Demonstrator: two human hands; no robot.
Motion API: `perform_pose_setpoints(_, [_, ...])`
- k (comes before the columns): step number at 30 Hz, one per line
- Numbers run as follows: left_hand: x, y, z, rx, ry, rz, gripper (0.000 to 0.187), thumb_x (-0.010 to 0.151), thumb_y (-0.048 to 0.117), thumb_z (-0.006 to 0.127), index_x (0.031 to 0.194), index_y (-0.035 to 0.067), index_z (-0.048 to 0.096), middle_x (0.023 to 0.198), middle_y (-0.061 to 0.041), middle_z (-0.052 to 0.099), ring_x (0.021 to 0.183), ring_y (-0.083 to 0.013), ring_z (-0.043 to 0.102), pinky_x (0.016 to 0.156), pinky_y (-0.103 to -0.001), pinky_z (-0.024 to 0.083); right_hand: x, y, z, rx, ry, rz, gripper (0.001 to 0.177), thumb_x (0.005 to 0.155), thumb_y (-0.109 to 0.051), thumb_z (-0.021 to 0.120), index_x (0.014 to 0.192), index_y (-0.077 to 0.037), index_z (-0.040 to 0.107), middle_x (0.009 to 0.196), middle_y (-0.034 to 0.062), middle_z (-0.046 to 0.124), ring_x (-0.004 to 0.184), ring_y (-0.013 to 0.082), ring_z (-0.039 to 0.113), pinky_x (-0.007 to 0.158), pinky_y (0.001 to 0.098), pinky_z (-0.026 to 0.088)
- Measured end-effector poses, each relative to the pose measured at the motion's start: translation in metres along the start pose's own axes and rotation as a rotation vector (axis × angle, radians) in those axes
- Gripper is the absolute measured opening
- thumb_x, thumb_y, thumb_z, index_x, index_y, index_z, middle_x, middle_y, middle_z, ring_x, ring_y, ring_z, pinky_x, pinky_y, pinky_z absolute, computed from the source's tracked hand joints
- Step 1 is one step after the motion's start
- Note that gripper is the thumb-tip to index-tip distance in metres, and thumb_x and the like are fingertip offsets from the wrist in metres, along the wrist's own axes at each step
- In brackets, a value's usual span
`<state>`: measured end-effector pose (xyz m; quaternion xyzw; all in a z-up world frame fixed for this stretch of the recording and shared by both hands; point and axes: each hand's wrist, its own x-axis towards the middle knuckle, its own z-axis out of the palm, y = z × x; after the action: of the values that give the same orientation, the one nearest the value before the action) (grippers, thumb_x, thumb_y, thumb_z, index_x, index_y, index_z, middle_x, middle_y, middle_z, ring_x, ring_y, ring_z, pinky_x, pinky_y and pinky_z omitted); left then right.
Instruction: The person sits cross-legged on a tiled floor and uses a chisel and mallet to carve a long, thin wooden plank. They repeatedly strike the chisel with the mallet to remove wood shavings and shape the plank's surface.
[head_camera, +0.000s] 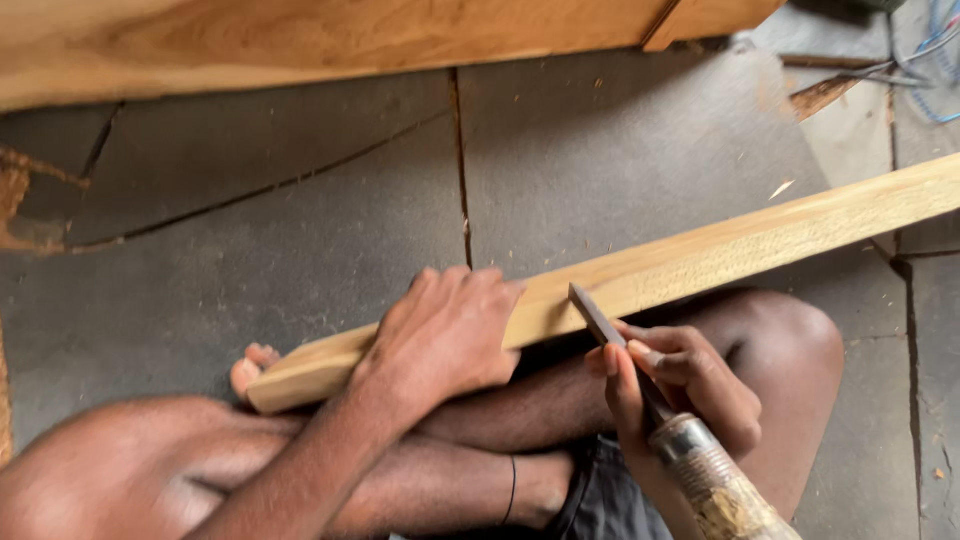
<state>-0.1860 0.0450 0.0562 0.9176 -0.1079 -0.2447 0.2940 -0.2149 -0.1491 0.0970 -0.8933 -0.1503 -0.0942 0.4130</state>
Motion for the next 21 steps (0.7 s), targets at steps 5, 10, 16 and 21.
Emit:
perform_pose_setpoints(5, [-0.003, 0.000, 0.001, -0.032, 0.062, 0.036, 0.042, 0.069, 0.015, 0.074, 0.110, 0.003, 0.072, 0.094, -0.017, 0.071, 0.090, -0.0336, 0.070, 0.084, -0.049, 0.057, -0.005, -0.011, -0.019, 0.132, 0.142, 0.030, 0.010, 0.100, 0.003, 0.067, 0.096, 0.005, 0.058, 0.095, 0.0223, 0.074, 0.089, 0.0253, 0.078, 0.077, 0.0313, 0.063])
perform_pose_setpoints(10, [-0.006, 0.000, 0.003, -0.039, 0.041, 0.016, 0.043, 0.071, 0.015, 0.072, 0.113, 0.003, 0.071, 0.099, -0.017, 0.072, 0.095, -0.0347, 0.070, 0.085, -0.049, 0.057, -0.007, -0.005, -0.016, 0.059, 0.119, 0.009, 0.011, 0.100, 0.004, 0.067, 0.095, 0.005, 0.057, 0.094, 0.0220, 0.074, 0.089, 0.0251, 0.078, 0.078, 0.0309, 0.063])
perform_pose_setpoints(16, [-0.005, 0.001, -0.002, -0.048, -0.002, -0.010, 0.044, 0.072, 0.017, 0.073, 0.114, 0.005, 0.072, 0.101, -0.016, 0.072, 0.099, -0.0331, 0.069, 0.091, -0.048, 0.056, -0.001, -0.003, -0.013, 0.065, 0.072, 0.004, 0.012, 0.099, 0.005, 0.067, 0.094, 0.005, 0.056, 0.094, 0.0215, 0.073, 0.089, 0.0247, 0.079, 0.078, 0.0304, 0.063])
perform_pose_setpoints(21, [-0.009, 0.000, 0.002, -0.067, 0.083, 0.023, 0.055, 0.068, 0.018, 0.075, 0.121, 0.005, 0.069, 0.107, -0.016, 0.071, 0.102, -0.0352, 0.067, 0.092, -0.049, 0.053, -0.009, -0.014, -0.023, 0.203, 0.155, 0.017, 0.013, 0.099, 0.006, 0.067, 0.093, 0.006, 0.055, 0.094, 0.0211, 0.073, 0.089, 0.0245, 0.079, 0.078, 0.0299, 0.063])
